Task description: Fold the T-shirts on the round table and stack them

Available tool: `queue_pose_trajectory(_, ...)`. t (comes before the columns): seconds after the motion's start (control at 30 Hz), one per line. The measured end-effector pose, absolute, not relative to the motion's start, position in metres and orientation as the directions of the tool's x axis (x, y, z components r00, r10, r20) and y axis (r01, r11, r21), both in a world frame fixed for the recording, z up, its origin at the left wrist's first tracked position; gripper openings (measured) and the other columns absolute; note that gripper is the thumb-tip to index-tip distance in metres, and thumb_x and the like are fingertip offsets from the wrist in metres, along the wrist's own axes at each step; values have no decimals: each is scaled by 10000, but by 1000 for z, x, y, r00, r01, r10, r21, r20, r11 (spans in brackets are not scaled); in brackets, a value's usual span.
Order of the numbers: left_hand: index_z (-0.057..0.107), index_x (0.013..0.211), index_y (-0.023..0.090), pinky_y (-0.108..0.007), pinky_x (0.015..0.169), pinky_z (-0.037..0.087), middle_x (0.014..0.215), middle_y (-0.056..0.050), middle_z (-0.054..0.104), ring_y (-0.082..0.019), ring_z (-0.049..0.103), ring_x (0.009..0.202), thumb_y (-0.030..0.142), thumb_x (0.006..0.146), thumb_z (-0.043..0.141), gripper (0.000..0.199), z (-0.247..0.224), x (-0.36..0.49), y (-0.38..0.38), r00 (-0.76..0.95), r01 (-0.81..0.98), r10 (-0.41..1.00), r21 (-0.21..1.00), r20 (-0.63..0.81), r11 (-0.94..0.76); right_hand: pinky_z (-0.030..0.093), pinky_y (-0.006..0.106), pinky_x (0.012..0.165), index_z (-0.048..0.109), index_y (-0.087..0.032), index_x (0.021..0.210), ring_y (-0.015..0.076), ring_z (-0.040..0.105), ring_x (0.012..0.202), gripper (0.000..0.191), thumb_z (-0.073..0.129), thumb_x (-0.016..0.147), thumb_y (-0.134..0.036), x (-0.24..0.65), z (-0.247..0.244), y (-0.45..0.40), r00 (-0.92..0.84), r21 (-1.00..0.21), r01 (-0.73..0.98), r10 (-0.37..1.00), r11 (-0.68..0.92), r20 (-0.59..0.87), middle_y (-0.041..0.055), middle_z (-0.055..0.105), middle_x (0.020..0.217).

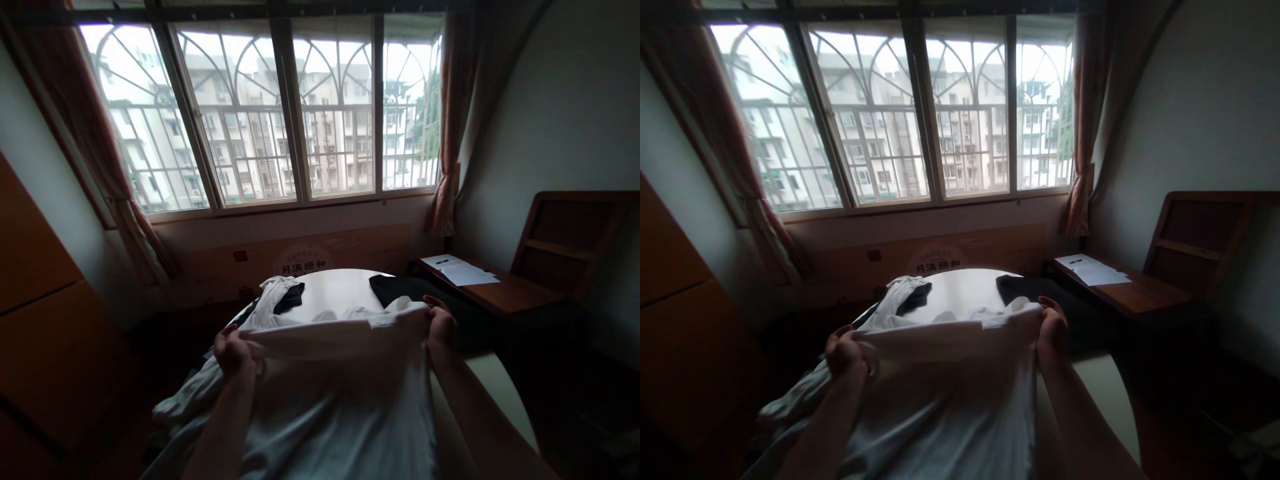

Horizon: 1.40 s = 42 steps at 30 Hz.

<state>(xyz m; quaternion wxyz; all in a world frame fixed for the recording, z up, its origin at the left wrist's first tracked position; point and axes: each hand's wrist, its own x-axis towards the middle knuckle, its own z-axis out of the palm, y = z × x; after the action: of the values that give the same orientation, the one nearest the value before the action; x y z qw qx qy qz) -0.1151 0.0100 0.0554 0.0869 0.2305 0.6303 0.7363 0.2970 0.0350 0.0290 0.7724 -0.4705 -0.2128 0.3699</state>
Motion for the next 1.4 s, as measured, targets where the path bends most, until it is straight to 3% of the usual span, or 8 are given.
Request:
queue_pose_trajectory(0.2,625,1023,184,-455,1099,402,1184,-127,644,-288,564,1197,136,754,486,306,43,-76,4,-227,868,538,419,812,-266,474,367,852,638,-175,1044,237,591,986,387,509,700,-298,300,30,38,720,-917,112,605,383,341,68,643,1061)
queue_pose_trajectory(0.37,592,1313,157,-366,978,479,1211,-138,701,-255,646,1131,222,880,525,443,28,-38,0,53,907,935,374,351,-192,393,478,1065,622,-164,1242,297,558,1219,476,530,814,-351,281,20,36,192,-698,560,750,446,633,144,631,1292)
queue_pose_trajectory(0.57,739,1114,191,-372,807,481,1001,-160,768,-291,713,941,407,980,391,431,47,-17,-15,74,981,987,169,142,-98,182,677,1122,524,-214,1440,403,403,1385,677,669,799,-379,270,0,28,-35,-429,888,955,164,294,156,548,1448)
queue_pose_trajectory(0.77,768,767,180,-384,710,479,825,-159,756,-326,710,798,397,838,532,328,74,-16,-48,143,989,987,54,-79,-139,416,441,1014,753,-209,1057,262,670,1016,320,518,842,-177,276,25,23,5,-533,815,918,226,396,83,760,999)
queue_pose_trajectory(0.97,695,1118,191,-380,783,486,1049,-143,741,-330,691,964,421,828,586,385,77,-16,-57,127,988,992,88,-9,-126,504,341,833,723,-148,1131,231,687,891,383,454,874,-240,272,42,13,69,-641,616,779,458,623,115,740,1023)
queue_pose_trajectory(1.2,546,1370,154,-403,974,447,1290,-160,649,-325,584,1191,454,849,630,607,41,-11,-24,90,989,991,111,98,-101,371,201,500,577,-139,1345,100,466,557,542,600,830,-310,262,50,-5,-278,-936,221,938,273,207,-23,553,746)
queue_pose_trajectory(1.27,635,1225,185,-377,926,465,1207,-127,687,-303,612,1138,378,857,614,416,34,-13,-20,86,986,993,138,85,-97,388,174,530,598,-152,1322,84,496,599,535,671,825,-339,252,59,-24,-647,-980,110,760,168,58,-20,571,789)
queue_pose_trajectory(1.4,675,984,217,-321,860,458,1069,-74,719,-234,647,1023,195,896,499,198,32,-19,-17,90,977,988,184,123,-111,487,191,649,678,-110,1195,131,612,712,722,923,576,-390,229,70,-60,-975,-983,155,-143,100,-168,7,643,813)
